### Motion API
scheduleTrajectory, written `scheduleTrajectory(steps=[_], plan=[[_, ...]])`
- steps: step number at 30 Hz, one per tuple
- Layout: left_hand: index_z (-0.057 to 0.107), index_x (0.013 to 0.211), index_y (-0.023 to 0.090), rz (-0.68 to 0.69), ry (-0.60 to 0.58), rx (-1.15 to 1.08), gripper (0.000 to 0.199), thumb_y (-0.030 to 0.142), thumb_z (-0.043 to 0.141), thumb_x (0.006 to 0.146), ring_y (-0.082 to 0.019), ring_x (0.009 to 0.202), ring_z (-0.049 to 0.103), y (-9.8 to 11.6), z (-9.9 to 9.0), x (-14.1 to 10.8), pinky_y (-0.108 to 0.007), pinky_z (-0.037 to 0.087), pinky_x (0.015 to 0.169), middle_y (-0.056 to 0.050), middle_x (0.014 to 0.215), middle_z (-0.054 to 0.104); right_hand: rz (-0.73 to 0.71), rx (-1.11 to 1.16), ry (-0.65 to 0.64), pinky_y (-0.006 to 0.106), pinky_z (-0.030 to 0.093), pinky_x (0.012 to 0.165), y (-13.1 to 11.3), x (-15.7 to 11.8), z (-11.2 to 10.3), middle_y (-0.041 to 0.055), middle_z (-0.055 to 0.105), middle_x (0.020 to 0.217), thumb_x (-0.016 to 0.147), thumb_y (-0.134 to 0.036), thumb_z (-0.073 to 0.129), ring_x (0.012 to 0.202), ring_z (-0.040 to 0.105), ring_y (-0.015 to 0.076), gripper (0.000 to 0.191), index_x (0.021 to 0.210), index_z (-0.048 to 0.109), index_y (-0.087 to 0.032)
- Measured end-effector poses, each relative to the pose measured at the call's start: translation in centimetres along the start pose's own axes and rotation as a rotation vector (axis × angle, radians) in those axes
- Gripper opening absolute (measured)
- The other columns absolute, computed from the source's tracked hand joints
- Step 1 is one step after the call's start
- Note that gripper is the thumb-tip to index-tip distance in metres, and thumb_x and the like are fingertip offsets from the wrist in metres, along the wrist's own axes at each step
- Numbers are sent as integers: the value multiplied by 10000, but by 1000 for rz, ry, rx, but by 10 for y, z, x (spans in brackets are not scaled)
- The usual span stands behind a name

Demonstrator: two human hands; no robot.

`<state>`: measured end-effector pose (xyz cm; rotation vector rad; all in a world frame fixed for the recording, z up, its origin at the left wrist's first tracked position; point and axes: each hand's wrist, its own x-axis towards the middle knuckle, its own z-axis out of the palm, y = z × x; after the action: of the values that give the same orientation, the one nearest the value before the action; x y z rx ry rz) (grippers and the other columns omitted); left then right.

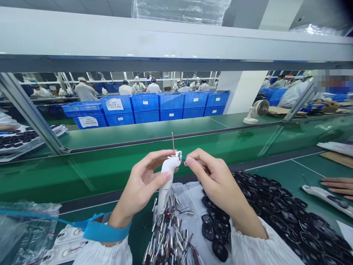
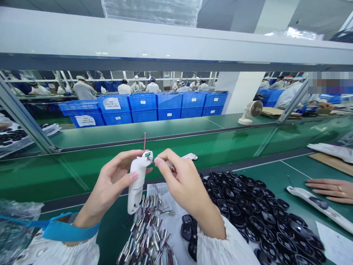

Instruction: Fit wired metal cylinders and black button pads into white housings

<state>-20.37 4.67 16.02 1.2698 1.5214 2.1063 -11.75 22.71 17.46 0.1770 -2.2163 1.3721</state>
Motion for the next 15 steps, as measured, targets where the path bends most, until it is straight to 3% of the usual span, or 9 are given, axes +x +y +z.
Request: scheduleTrajectory(steps=[8, 12, 15], plan=[[707, 1297, 377, 91, 106, 185, 407, 167, 746, 950, -243, 1302, 628, -2, 1, -2, -334, 608, 1038, -6, 1387, 673, 132, 197, 46, 256, 286, 519, 9, -4, 25, -80, 362, 635, 1101, -468, 392, 550, 315, 121, 292, 921, 464, -250], [703, 1305, 394, 118, 106, 220, 427, 152, 738, 954, -227, 1345, 598, -3, -1, -2, -307, 582, 1074, 15, 1390, 673, 185, 347, -9, 253, 271, 494, 10, -5, 27, -81, 360, 649, 1097, -522, 388, 531, 289, 119, 321, 921, 443, -259], [700, 1312, 395, 114, 106, 216, 420, 159, 725, 966, -234, 1356, 591, -3, -2, -2, -306, 591, 1062, 13, 1395, 670, 141, 208, -87, 269, 285, 522, 7, -2, 21, -62, 403, 659, 1097, -492, 392, 547, 326, 125, 326, 931, 522, -244]])
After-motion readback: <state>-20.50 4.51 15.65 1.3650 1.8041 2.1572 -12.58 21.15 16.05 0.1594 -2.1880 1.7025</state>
